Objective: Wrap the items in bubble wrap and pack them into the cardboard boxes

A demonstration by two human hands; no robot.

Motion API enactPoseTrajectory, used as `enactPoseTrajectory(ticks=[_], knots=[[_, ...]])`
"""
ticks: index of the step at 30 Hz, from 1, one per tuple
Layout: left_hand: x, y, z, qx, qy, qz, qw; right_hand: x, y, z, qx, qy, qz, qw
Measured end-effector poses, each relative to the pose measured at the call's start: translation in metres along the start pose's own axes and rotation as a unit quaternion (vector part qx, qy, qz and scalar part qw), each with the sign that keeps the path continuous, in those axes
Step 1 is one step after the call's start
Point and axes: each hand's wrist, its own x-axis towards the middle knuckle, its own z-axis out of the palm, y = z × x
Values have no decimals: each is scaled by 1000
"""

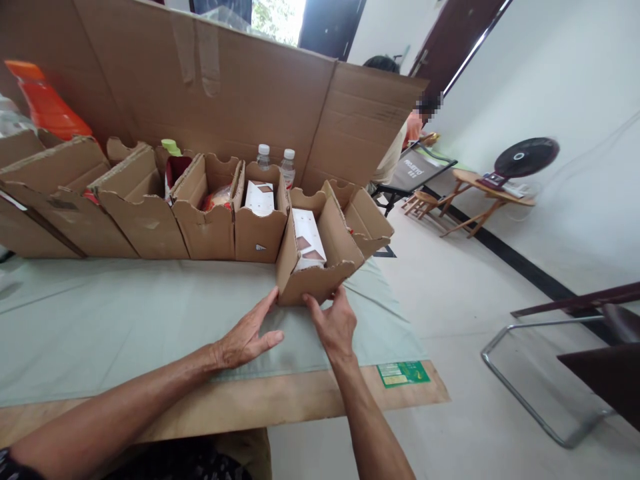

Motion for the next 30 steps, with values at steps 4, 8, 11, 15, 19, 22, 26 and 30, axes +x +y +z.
enactPoseTrajectory(ticks=[4,8,11,15,19,22,26,30], knots=[[-1,2,2,1,-8,-15,1000,33,-11,15,-54,-7,20,998],[-1,5,1,8,-10,-20,1000,57,-24,26,-95,-18,43,994],[-1,7,0,16,-15,-17,1000,66,-30,30,-126,-24,60,990],[1,8,-1,22,-20,-18,999,69,-34,29,-169,-38,69,982],[2,7,0,27,-22,-7,999,66,-35,31,-202,-64,68,975],[2,5,1,31,-16,-6,999,63,-38,34,-213,-77,66,972],[3,2,3,36,-9,0,999,63,-43,35,-219,-86,63,970],[3,1,3,41,-6,1,999,66,-46,35,-216,-92,60,970]])
